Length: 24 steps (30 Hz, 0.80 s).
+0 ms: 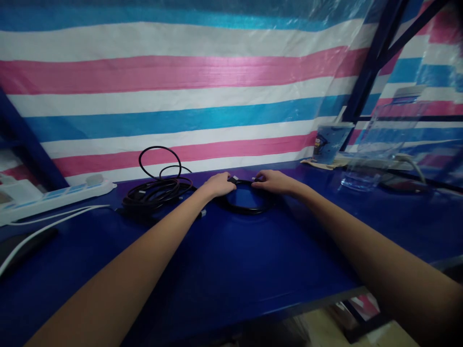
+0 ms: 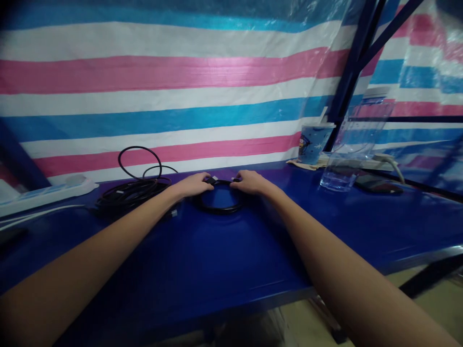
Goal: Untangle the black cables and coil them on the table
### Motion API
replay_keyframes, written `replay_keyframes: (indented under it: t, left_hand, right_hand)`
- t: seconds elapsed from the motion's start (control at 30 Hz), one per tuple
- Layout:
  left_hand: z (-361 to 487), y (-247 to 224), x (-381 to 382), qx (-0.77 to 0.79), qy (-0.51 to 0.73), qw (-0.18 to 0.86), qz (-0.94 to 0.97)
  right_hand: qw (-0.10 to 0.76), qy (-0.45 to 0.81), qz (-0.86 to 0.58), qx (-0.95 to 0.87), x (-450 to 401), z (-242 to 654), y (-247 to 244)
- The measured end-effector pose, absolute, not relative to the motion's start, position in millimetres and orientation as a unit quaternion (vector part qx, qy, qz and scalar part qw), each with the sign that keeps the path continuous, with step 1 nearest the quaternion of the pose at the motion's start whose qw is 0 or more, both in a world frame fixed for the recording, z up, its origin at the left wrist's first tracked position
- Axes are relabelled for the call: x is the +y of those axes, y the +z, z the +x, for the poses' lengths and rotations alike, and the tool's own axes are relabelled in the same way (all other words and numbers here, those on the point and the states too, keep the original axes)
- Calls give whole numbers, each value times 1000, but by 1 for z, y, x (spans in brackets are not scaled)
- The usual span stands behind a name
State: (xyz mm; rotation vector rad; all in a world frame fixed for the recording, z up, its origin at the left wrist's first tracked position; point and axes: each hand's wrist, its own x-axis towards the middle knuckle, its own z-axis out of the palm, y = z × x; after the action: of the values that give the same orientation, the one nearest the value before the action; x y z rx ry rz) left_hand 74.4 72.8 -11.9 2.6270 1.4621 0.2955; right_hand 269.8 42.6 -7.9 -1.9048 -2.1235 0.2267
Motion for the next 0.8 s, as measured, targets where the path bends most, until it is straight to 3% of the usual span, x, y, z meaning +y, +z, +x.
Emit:
replay_keyframes:
  t: [0.17,0.27,0.4,0.53,0.6,0.67,0.8]
  left_hand:
    - [71,-3,71,474,160,94,861]
    - [62,20,61,461,204,61,861]
    - [25,53,35,458,233,-2,858]
    - [-30,44,3,510,137,-7,849]
    - [-52,25,-5,512,80,-8,855]
    - [-66,9,-6,501,51,-57,862]
    - [-74,-1,6,494,26,-138,858]
  right_hand:
    - [135,109,-681,-712,32,273,4]
    - [163,49,-693,-701,26,271,11]
    - [279,-84,-633,-717,15,258,20]
    - [390,-83,-514,-759,-10,225,27]
    - [360,-41,-425,-830,-25,198,25]
    - [261,-24,-324,-909,-36,167,15]
    - [106,-138,-276,-945,-39,114,-11]
